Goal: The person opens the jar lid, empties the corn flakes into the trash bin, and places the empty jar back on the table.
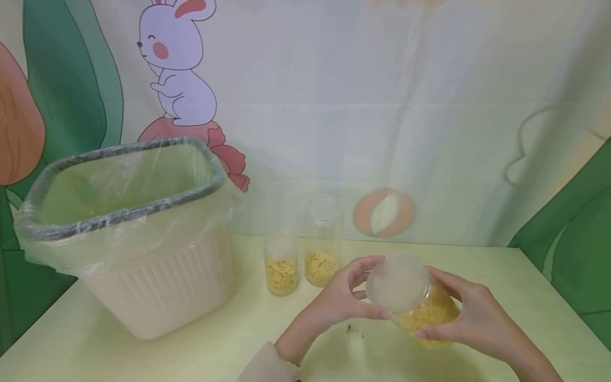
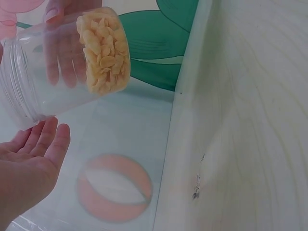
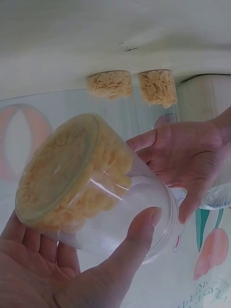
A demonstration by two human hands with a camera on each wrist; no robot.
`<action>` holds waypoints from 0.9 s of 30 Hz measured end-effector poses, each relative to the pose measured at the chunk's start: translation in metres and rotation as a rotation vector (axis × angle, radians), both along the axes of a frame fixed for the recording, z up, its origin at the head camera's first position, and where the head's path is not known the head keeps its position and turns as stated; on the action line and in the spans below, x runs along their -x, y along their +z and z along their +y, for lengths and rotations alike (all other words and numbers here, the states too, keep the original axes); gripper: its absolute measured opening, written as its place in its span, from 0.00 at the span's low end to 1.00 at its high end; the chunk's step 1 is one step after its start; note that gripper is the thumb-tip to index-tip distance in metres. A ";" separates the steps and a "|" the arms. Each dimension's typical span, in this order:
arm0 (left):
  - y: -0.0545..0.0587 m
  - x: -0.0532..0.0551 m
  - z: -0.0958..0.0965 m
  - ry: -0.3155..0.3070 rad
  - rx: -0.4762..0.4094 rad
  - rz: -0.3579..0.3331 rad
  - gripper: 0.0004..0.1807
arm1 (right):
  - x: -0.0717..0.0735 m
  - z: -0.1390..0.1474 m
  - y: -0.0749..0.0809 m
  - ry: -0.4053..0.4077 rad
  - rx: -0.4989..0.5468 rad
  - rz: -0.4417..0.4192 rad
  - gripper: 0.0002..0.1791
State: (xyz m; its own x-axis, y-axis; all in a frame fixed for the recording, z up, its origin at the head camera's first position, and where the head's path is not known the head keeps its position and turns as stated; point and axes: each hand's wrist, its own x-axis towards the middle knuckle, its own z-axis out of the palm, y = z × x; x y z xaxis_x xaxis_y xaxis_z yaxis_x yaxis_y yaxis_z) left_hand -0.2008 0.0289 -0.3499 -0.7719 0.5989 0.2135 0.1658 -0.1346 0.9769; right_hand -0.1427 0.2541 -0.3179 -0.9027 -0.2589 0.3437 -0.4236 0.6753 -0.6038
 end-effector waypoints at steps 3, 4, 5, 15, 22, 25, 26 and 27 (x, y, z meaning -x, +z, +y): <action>0.000 0.000 0.000 0.007 0.016 -0.002 0.40 | 0.000 0.000 0.000 -0.004 -0.006 -0.001 0.48; -0.001 0.000 0.000 0.007 0.022 -0.001 0.40 | 0.000 0.000 0.000 -0.005 -0.005 -0.003 0.48; -0.001 0.000 0.000 0.005 0.029 -0.001 0.40 | 0.001 0.000 0.000 -0.005 -0.005 -0.005 0.48; -0.002 0.002 -0.004 -0.140 0.004 0.023 0.49 | 0.000 -0.001 0.000 -0.005 0.000 -0.007 0.48; 0.001 0.004 -0.007 -0.199 -0.034 0.028 0.48 | 0.000 -0.002 0.000 0.007 0.000 -0.028 0.48; 0.000 0.004 -0.007 -0.177 -0.038 0.032 0.47 | 0.000 -0.001 0.000 0.012 0.000 -0.025 0.48; 0.000 0.004 -0.006 -0.166 -0.041 0.033 0.46 | 0.000 -0.001 0.000 0.011 0.000 -0.025 0.48; -0.001 0.004 -0.006 -0.156 -0.043 0.032 0.46 | 0.000 -0.001 0.000 0.010 0.000 -0.023 0.48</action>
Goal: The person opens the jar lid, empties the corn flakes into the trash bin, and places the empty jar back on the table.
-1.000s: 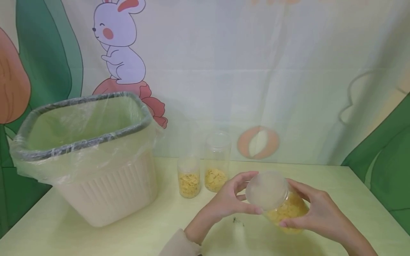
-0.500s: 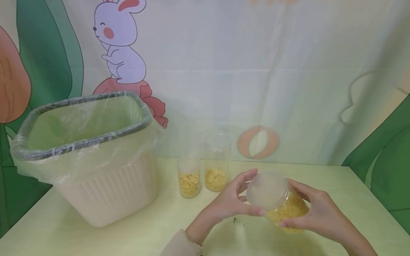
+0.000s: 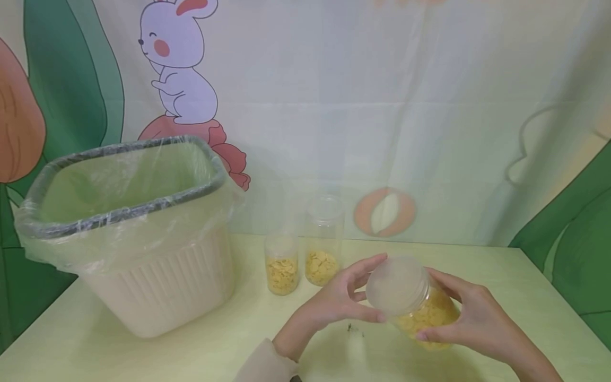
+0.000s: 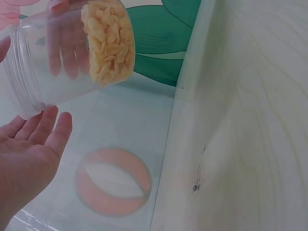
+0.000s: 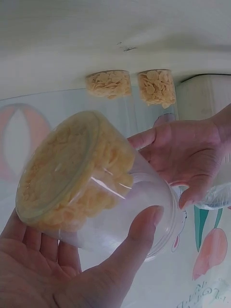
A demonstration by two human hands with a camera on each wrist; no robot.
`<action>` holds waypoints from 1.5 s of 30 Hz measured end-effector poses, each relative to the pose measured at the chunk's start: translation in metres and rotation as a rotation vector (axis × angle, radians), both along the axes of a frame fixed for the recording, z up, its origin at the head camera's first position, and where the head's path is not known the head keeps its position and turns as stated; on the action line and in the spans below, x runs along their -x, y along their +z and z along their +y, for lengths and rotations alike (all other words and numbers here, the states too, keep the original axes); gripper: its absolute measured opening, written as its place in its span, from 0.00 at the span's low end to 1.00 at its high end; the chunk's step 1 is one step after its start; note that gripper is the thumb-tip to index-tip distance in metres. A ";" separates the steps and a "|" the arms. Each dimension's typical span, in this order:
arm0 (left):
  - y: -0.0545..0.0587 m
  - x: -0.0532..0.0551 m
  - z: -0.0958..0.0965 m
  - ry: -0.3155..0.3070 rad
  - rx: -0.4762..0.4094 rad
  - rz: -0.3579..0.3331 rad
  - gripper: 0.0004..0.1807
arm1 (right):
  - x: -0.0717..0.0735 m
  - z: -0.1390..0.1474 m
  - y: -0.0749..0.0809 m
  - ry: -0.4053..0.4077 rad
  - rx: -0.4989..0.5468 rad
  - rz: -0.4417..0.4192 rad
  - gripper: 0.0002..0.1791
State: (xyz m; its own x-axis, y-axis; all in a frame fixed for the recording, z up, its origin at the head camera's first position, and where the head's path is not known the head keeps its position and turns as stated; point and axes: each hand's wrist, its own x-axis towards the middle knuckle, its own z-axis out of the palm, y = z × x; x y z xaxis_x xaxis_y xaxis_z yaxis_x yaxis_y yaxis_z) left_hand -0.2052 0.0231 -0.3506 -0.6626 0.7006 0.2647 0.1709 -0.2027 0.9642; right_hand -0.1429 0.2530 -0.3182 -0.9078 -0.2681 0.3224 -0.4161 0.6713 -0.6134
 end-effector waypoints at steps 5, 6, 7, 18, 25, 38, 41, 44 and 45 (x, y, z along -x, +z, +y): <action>-0.002 -0.001 0.005 0.068 -0.001 -0.013 0.43 | 0.000 0.001 0.000 -0.008 -0.001 0.006 0.48; -0.002 -0.002 0.006 0.080 -0.003 -0.020 0.43 | 0.000 0.002 0.000 -0.010 -0.002 0.007 0.48; -0.003 -0.002 0.007 0.094 -0.002 -0.025 0.42 | 0.000 0.002 0.001 -0.012 0.000 0.005 0.48; 0.000 -0.003 0.008 0.186 -0.001 -0.026 0.41 | 0.003 0.006 0.002 -0.028 0.003 -0.012 0.49; 0.001 -0.002 0.007 0.202 -0.012 -0.041 0.41 | 0.003 0.010 0.003 -0.042 0.002 -0.012 0.49; -0.005 0.001 0.010 0.217 -0.007 -0.102 0.41 | 0.005 0.043 0.008 -0.125 0.006 0.031 0.45; -0.007 0.001 0.012 0.222 -0.008 -0.111 0.41 | 0.006 0.053 0.011 -0.157 0.000 0.025 0.36; -0.010 0.001 0.013 0.221 -0.004 -0.118 0.42 | 0.008 0.060 0.014 -0.182 -0.019 -0.008 0.35; -0.011 0.001 0.013 0.219 -0.004 -0.119 0.42 | 0.008 0.062 0.014 -0.188 -0.022 -0.017 0.32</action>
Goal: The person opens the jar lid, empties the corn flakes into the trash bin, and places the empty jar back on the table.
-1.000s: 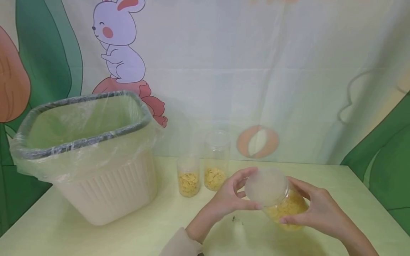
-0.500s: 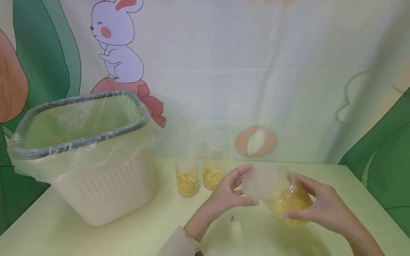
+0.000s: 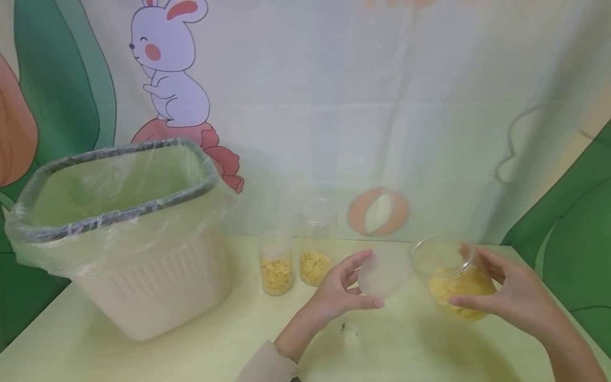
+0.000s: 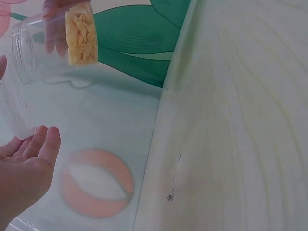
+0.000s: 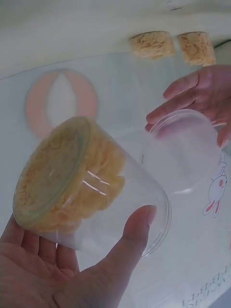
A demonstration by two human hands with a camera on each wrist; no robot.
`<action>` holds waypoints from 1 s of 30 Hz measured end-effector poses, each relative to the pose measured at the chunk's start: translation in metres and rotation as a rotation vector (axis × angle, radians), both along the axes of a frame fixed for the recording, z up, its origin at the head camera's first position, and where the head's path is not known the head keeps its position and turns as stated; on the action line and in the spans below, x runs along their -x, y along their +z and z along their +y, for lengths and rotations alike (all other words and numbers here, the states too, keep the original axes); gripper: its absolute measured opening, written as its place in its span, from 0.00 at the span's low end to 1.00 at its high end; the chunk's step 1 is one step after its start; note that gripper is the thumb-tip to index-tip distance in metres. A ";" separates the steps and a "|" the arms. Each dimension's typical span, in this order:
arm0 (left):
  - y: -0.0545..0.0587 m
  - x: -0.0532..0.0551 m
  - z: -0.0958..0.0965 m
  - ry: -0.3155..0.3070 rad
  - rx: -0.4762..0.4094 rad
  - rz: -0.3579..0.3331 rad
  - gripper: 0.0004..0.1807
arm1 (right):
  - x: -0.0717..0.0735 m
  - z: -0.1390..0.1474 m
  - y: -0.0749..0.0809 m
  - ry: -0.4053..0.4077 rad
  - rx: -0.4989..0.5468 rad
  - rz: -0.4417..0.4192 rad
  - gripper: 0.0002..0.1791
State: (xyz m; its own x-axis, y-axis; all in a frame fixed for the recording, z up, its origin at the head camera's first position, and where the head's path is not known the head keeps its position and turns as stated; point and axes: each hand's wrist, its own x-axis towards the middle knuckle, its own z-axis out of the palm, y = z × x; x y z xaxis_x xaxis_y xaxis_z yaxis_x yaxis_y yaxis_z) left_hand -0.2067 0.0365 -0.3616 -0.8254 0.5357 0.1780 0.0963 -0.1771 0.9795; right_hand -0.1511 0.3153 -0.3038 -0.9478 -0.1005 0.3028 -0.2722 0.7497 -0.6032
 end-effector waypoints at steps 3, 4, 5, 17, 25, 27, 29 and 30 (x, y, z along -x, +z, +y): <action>-0.003 0.001 0.001 0.003 0.018 -0.004 0.42 | 0.000 0.005 0.002 -0.030 -0.017 -0.028 0.36; -0.004 0.002 0.002 0.005 0.026 0.000 0.42 | 0.000 0.006 0.002 -0.036 -0.019 -0.034 0.37; -0.004 0.003 0.003 0.009 0.034 0.001 0.42 | 0.000 0.007 0.002 -0.047 -0.024 -0.035 0.39; -0.017 0.013 0.023 0.048 0.139 0.012 0.43 | 0.001 0.012 0.005 -0.106 -0.035 -0.049 0.48; -0.025 0.017 0.039 0.068 0.210 0.020 0.45 | 0.001 0.014 0.005 -0.126 -0.037 -0.052 0.49; -0.026 0.018 0.043 0.078 0.240 0.022 0.45 | 0.001 0.013 0.006 -0.126 -0.034 -0.063 0.49; -0.026 0.019 0.045 0.088 0.273 0.025 0.46 | 0.001 0.012 0.006 -0.124 -0.030 -0.073 0.49; -0.027 0.019 0.047 0.094 0.289 0.023 0.47 | 0.001 0.012 0.006 -0.123 -0.030 -0.075 0.49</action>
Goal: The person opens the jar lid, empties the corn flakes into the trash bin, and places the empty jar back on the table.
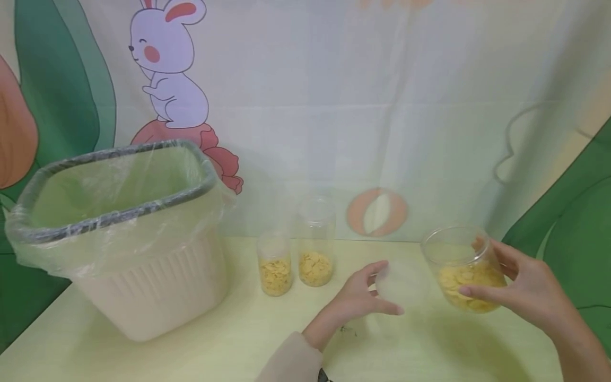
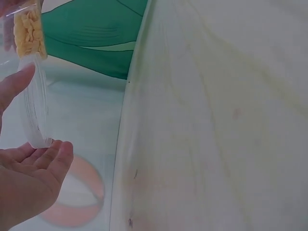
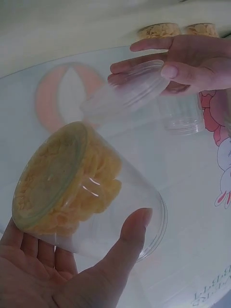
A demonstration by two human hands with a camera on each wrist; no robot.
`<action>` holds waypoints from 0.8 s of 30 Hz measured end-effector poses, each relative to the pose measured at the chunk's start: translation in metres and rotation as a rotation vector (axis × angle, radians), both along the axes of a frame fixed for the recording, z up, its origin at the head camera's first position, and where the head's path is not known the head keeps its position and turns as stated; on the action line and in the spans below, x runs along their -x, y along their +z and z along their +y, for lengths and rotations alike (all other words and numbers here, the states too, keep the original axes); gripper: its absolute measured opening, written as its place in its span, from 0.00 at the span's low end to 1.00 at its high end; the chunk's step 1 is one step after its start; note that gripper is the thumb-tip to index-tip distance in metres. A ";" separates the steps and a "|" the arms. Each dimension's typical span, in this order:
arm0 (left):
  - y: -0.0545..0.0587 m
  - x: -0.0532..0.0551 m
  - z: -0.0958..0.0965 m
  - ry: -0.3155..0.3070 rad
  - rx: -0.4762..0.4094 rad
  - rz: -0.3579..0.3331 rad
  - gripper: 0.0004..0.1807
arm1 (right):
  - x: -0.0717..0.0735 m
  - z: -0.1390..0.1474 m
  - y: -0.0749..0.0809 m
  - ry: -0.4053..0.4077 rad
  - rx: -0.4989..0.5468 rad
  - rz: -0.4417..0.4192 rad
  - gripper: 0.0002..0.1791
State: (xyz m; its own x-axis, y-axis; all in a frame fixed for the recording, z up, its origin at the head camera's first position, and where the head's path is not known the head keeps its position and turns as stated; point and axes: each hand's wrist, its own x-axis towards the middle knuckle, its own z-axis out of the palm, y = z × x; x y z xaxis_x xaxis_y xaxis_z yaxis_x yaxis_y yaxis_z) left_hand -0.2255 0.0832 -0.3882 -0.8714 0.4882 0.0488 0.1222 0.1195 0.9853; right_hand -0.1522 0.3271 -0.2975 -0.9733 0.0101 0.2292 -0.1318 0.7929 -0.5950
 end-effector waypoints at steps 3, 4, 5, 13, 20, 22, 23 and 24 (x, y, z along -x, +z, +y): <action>-0.001 0.001 0.003 0.010 0.039 0.001 0.47 | 0.000 0.000 0.000 -0.001 0.001 -0.005 0.49; -0.001 0.001 0.004 0.011 0.053 0.004 0.47 | 0.000 0.000 0.000 -0.002 0.000 -0.002 0.49; -0.002 0.001 0.005 0.009 0.066 0.009 0.47 | 0.000 0.000 0.000 -0.004 -0.002 0.000 0.49; -0.004 0.003 0.014 -0.013 0.245 0.081 0.48 | 0.000 -0.001 0.001 -0.005 -0.013 -0.002 0.49; -0.008 0.006 0.020 -0.027 0.378 0.153 0.48 | 0.000 -0.002 0.001 0.002 -0.015 -0.018 0.49; -0.008 0.007 0.022 -0.029 0.411 0.171 0.49 | 0.001 -0.002 0.000 0.002 -0.019 -0.014 0.49; -0.008 0.007 0.023 -0.032 0.425 0.178 0.49 | 0.001 -0.002 0.000 0.003 -0.020 -0.011 0.49; -0.008 0.007 0.024 -0.035 0.433 0.179 0.49 | 0.001 -0.002 0.000 0.004 -0.022 -0.009 0.49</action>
